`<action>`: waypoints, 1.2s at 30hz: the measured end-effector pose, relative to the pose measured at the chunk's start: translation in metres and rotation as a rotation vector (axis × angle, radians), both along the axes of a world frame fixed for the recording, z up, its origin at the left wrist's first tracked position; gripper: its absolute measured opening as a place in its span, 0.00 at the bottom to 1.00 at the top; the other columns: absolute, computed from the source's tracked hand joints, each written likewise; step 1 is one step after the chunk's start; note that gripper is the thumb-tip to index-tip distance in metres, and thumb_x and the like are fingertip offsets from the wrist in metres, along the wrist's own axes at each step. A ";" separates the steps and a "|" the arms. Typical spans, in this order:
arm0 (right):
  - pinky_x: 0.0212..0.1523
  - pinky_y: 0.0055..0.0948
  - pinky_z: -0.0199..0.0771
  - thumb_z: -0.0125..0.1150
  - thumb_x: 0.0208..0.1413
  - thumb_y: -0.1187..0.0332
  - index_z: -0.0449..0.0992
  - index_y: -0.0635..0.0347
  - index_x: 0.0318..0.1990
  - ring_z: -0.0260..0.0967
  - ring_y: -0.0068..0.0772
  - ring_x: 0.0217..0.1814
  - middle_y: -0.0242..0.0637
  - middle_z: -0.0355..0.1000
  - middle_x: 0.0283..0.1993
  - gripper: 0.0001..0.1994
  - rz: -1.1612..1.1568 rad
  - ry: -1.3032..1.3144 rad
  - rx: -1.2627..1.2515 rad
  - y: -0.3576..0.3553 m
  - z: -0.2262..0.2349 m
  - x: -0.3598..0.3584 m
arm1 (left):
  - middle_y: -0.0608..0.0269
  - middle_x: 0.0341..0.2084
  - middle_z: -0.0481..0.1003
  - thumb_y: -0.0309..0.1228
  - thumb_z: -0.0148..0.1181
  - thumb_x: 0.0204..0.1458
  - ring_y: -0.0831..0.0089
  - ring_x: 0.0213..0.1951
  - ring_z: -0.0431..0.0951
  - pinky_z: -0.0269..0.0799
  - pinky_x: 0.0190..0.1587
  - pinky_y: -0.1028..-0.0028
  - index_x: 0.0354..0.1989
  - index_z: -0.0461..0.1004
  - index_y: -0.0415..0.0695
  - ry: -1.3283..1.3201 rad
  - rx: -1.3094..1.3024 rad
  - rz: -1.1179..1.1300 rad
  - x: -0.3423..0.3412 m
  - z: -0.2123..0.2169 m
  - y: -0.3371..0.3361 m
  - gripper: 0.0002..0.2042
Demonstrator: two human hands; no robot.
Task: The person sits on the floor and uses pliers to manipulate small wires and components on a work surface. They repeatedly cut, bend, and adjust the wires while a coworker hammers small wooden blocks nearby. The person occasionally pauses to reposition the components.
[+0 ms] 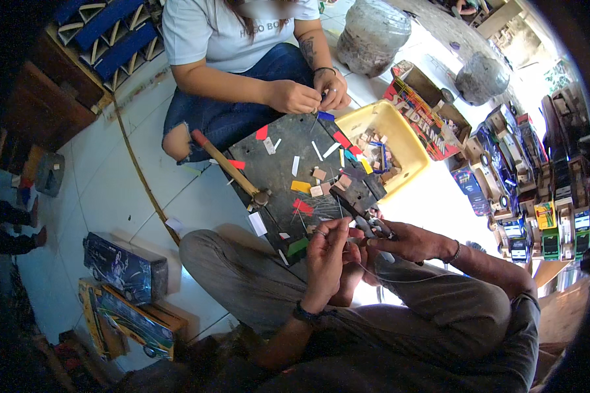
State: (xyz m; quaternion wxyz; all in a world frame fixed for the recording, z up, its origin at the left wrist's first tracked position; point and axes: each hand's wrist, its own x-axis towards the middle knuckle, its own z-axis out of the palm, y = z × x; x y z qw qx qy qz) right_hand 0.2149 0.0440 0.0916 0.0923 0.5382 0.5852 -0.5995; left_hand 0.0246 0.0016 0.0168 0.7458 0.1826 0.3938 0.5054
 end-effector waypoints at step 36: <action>0.51 0.38 0.68 0.50 0.65 0.56 0.66 0.68 0.56 0.71 0.44 0.49 0.55 0.72 0.47 0.23 0.082 0.019 0.277 -0.010 -0.025 0.008 | 0.60 0.29 0.75 0.34 0.57 0.60 0.82 0.19 0.69 0.68 0.22 0.78 0.40 0.69 0.43 0.003 -0.059 -0.030 0.005 -0.014 -0.003 0.08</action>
